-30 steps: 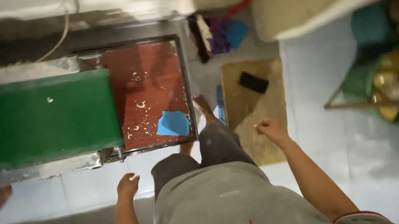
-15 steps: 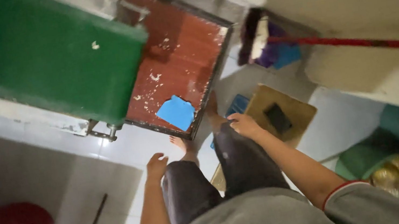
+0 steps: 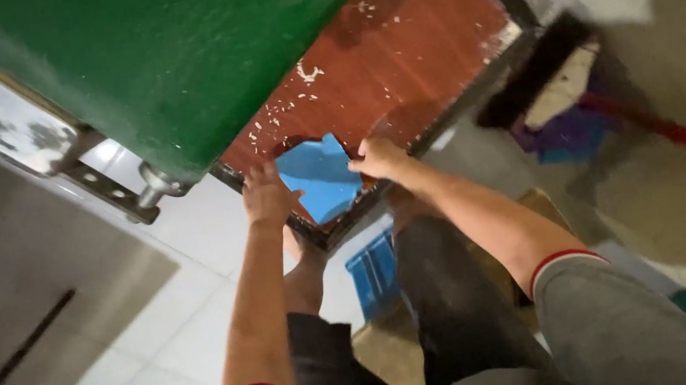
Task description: Folding dough sheets, cleaning a dough roller machine with a scraper, and feeding dough through the roller.
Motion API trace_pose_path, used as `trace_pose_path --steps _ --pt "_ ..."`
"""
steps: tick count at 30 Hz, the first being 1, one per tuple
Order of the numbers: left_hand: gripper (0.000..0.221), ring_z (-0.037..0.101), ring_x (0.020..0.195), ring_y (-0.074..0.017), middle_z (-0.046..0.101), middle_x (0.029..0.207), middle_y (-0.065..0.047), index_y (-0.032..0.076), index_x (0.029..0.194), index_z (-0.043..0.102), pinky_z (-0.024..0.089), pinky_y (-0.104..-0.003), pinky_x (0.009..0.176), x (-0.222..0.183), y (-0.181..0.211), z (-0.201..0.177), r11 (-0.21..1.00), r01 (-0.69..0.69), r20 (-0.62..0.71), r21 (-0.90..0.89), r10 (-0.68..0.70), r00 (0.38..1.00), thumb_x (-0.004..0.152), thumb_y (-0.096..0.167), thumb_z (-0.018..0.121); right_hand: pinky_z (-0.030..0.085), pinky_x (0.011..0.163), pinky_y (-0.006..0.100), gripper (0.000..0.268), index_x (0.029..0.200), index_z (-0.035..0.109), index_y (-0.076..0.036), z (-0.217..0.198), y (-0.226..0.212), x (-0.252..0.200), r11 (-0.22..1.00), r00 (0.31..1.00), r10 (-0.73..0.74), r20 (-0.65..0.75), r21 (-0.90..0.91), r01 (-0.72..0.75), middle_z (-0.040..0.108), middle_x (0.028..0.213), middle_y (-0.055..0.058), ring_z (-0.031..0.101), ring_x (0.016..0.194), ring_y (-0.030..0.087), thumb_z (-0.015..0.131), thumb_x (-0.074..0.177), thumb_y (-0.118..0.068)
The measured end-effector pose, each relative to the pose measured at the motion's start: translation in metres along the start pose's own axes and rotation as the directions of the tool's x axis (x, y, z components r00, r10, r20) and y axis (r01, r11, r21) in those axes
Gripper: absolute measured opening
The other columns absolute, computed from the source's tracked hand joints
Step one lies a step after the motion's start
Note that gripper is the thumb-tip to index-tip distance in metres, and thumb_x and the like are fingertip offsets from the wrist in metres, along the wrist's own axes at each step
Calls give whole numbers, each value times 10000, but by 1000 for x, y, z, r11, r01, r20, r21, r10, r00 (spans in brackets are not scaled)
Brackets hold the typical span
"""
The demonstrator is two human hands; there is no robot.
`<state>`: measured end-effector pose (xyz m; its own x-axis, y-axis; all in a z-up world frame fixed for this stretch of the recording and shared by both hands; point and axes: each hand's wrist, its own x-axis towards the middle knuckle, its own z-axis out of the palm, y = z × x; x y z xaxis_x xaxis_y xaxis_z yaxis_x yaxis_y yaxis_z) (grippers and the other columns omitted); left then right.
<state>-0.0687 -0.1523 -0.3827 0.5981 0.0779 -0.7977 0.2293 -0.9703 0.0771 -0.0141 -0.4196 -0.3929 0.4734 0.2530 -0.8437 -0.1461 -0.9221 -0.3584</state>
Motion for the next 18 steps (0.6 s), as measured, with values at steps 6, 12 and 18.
trace_pose_path --steps 6,12,18 --pt "1045 482 1225 -326 462 1338 -143 114 1449 318 440 -430 998 56 -4 35 865 -209 -110 456 288 951 704 616 852 571 937 490 538 945 764 -7 23 -5 27 1000 999 -20 -44 -10 20 754 1045 239 713 1089 413 817 755 -508" --pt "562 721 1056 -400 755 1043 -175 140 1251 446 559 -505 953 61 -23 15 911 -351 -170 -214 319 932 889 429 764 461 1110 405 776 1345 624 12 -4 -12 7 854 977 -204 -58 478 206 648 1346 187 574 1301 291 865 765 -443" --pt "459 712 1098 -369 730 1158 -135 176 1242 569 557 -481 977 7 10 -22 887 -363 -408 -287 229 884 910 449 731 516 670 346 322 785 675 -61 -16 9 -5 804 882 -393 -261 367 467 642 696 11 616 674 185 855 839 -323"
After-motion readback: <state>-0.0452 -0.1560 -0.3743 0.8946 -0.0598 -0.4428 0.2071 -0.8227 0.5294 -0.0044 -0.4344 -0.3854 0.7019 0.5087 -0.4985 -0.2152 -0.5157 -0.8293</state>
